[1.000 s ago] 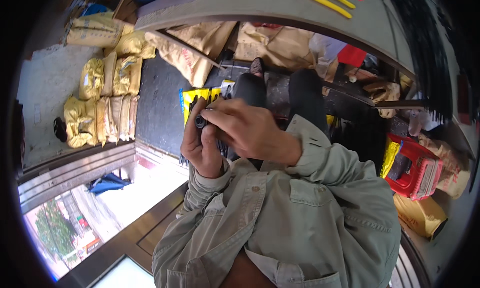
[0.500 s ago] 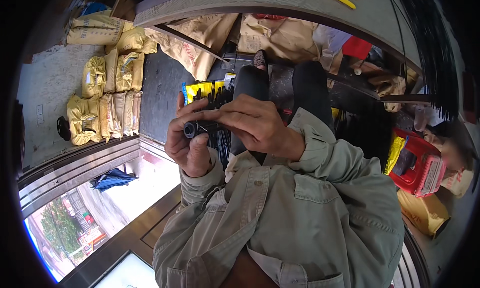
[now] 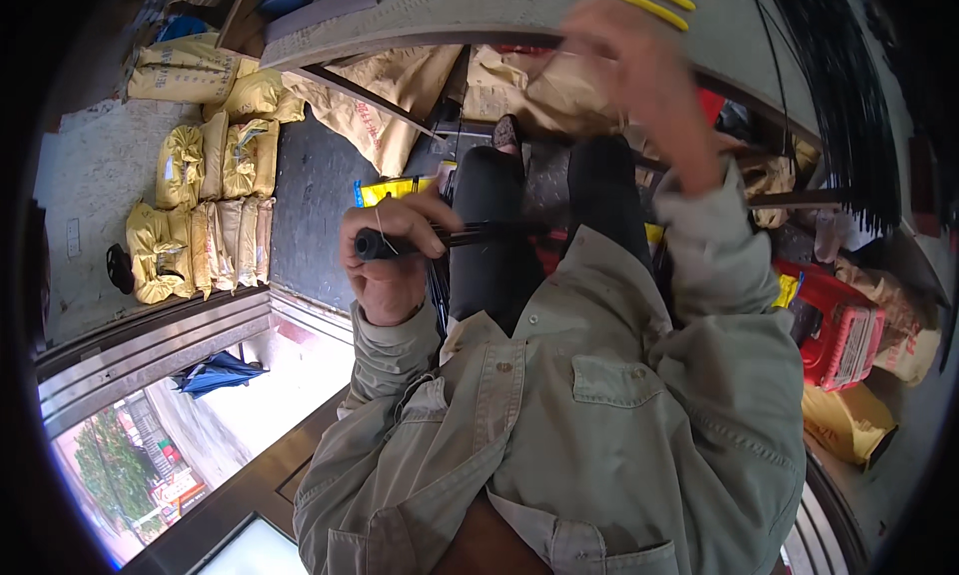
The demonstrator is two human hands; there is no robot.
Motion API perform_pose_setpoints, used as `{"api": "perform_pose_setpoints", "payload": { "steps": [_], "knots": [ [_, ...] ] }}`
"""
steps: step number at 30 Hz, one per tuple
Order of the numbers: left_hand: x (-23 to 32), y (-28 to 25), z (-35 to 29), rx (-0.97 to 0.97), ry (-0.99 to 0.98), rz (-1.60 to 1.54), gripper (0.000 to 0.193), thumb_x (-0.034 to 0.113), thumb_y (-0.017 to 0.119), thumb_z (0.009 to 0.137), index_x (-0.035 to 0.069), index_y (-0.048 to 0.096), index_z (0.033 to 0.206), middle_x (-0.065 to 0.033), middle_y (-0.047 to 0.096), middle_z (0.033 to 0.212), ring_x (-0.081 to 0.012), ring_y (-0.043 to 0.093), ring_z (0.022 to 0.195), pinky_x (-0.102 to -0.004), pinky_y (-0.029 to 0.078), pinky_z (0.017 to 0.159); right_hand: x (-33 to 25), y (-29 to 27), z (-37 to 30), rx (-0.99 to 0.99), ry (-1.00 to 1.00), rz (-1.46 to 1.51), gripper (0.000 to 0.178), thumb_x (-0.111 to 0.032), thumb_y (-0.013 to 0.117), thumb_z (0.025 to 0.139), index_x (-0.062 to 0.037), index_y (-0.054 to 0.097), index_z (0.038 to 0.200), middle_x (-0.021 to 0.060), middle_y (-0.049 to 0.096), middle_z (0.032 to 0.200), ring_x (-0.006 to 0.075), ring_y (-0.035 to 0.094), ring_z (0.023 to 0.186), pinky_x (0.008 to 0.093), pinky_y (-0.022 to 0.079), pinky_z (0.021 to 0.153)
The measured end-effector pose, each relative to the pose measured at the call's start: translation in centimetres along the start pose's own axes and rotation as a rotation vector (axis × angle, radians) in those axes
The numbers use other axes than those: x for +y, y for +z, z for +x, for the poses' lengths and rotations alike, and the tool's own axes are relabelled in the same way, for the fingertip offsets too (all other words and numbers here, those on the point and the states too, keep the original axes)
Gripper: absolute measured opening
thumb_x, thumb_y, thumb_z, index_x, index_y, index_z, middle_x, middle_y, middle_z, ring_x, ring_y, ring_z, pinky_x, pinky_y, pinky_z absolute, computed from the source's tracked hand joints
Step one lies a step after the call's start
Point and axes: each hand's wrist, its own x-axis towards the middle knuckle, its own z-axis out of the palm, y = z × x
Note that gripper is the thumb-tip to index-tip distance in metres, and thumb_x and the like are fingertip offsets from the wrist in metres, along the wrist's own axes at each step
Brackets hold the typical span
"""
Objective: Bundling wires together using cable ties and trimming the excess with wire cutters at an assembly workstation.
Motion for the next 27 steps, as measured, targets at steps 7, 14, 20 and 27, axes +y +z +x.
{"api": "perform_pose_setpoints", "payload": {
  "steps": [7, 14, 20, 27],
  "knots": [
    [0.0, 0.8, -1.1, 0.164, -0.280, -0.239, 0.065, 0.062, 0.040, 0.082, -0.002, 0.051, 0.093, -0.0046, 0.046, 0.066, -0.0114, 0.042, 0.054, -0.0243, 0.033, 0.049, 9.4, 0.5, 0.5, 0.013, 0.194, -0.511, 0.032, -0.039, 0.063, 0.074, -0.0089, 0.058, 0.084, 0.0090, 0.057, 0.082, 0.0278, 0.056, 0.080, 0.0395, 0.047, 0.065],
    [1.1, 0.7, -0.1, 0.089, -0.242, -0.061, 0.061, 0.060, 0.043, 0.081, 0.000, 0.046, 0.078, -0.0082, 0.046, 0.065, -0.0142, 0.042, 0.055, -0.0257, 0.034, 0.049, 4.8, -1.6, 1.1, 0.043, 0.534, -0.002, 0.033, -0.037, 0.059, 0.080, -0.0046, 0.060, 0.085, 0.0090, 0.061, 0.084, 0.0253, 0.058, 0.078, 0.0354, 0.046, 0.062],
    [-0.4, 1.5, 1.2, 0.007, -0.201, -0.031, 0.056, 0.054, 0.036, 0.088, 0.000, 0.046, 0.073, -0.0049, 0.044, 0.058, -0.0124, 0.041, 0.050, -0.0235, 0.032, 0.047, -9.0, -7.5, -0.9, -0.128, 0.057, 0.168, 0.009, -0.008, 0.056, 0.082, -0.0023, 0.058, 0.088, 0.0068, 0.053, 0.097, 0.0218, 0.054, 0.085, 0.0303, 0.043, 0.073],
    [1.3, 2.1, 0.3, 0.123, -0.246, 0.142, 0.058, 0.057, 0.037, 0.086, 0.002, 0.047, 0.074, -0.0046, 0.047, 0.059, -0.0119, 0.039, 0.043, -0.0239, 0.030, 0.042, -9.6, -7.4, 1.2, 0.268, -0.576, -0.756, 0.014, -0.013, 0.062, 0.079, -0.0156, 0.060, 0.093, 0.0025, 0.048, 0.111, 0.0179, 0.047, 0.106, 0.0461, 0.026, 0.100]
  ]
}}
